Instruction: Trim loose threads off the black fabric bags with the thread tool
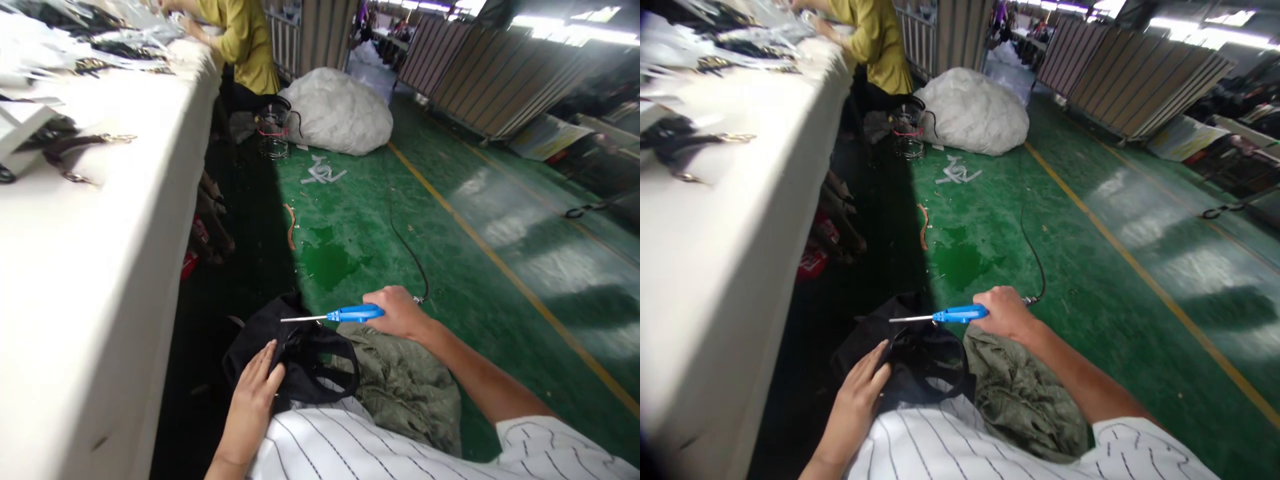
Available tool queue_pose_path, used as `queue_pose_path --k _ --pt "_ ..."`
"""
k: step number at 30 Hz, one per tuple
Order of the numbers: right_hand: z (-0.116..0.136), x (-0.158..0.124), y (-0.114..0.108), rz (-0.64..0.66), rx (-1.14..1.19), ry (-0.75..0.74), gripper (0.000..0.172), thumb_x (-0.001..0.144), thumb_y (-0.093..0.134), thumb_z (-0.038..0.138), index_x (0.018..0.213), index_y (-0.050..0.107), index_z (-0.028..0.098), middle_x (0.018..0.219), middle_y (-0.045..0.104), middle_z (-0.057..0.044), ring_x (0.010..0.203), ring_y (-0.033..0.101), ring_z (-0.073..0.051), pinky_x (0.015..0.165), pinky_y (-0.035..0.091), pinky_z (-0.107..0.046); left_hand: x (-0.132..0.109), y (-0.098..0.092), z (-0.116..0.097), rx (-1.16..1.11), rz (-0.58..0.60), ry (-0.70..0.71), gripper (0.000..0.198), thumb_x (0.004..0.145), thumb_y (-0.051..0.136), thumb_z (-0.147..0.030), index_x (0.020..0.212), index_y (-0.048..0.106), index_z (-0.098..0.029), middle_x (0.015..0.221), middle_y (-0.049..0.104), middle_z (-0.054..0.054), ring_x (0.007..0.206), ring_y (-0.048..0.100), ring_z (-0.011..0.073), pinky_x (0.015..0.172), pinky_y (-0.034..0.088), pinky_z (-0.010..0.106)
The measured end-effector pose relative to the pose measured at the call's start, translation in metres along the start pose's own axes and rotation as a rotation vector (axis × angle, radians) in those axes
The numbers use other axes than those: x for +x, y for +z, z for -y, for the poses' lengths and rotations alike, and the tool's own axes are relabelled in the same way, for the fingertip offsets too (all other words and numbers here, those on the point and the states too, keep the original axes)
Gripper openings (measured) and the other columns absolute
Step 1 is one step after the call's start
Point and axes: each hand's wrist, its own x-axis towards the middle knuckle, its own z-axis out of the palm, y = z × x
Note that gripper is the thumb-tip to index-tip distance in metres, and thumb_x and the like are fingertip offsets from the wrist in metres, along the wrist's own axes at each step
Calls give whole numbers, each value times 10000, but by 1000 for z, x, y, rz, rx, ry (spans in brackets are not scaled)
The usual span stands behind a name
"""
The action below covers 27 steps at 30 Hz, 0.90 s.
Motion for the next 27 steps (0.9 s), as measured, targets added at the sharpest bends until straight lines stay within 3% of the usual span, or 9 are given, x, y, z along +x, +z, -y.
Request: queue_pose_path --k 4,10,16,19,22,27 --pt "5 8 -3 9 -61 29 231 789 666 439 687 696 234 711 722 -56 682 659 -214 580 278 -291 5 -5 -4 -8 75 33 253 884 457 -84 1028 635 -192 1428 532 190 1292 543 278 1040 513 434" --pt "29 11 -9 55 -81 -126 250 800 651 451 696 697 228 709 721 -63 688 668 -219 569 269 -297 17 -9 -1 -27 149 -8 188 893 479 -131 969 642 -187 1370 575 210 1223 599 290 1025 513 436" --pt "39 20 -23 47 -115 -152 263 812 627 455 711 698 223 719 723 -53 714 682 -219 576 275 -286 52 -17 -26 72 436 -8 258 882 469 -83 1052 643 -167 1302 605 250 1224 598 320 1015 501 471" --pt "35 21 -32 27 -173 -62 234 808 625 422 718 699 220 729 727 -55 731 687 -224 583 280 -280 61 -11 -43 122 486 56 256 906 457 -120 1096 625 -150 1346 556 292 1246 575 354 992 510 472" --pt "32 20 -42 68 -161 -127 243 810 623 441 712 695 230 709 721 -38 712 681 -208 582 285 -277 60 -2 -55 112 525 134 239 915 463 -156 1093 623 -161 1351 557 284 1250 566 370 974 521 481" --pt "31 28 -52 65 -259 -98 233 801 599 407 711 706 220 715 724 -61 709 687 -223 570 282 -282 52 8 -59 128 529 132 258 923 428 -136 1092 622 -158 1347 545 310 1252 556 388 959 525 489"
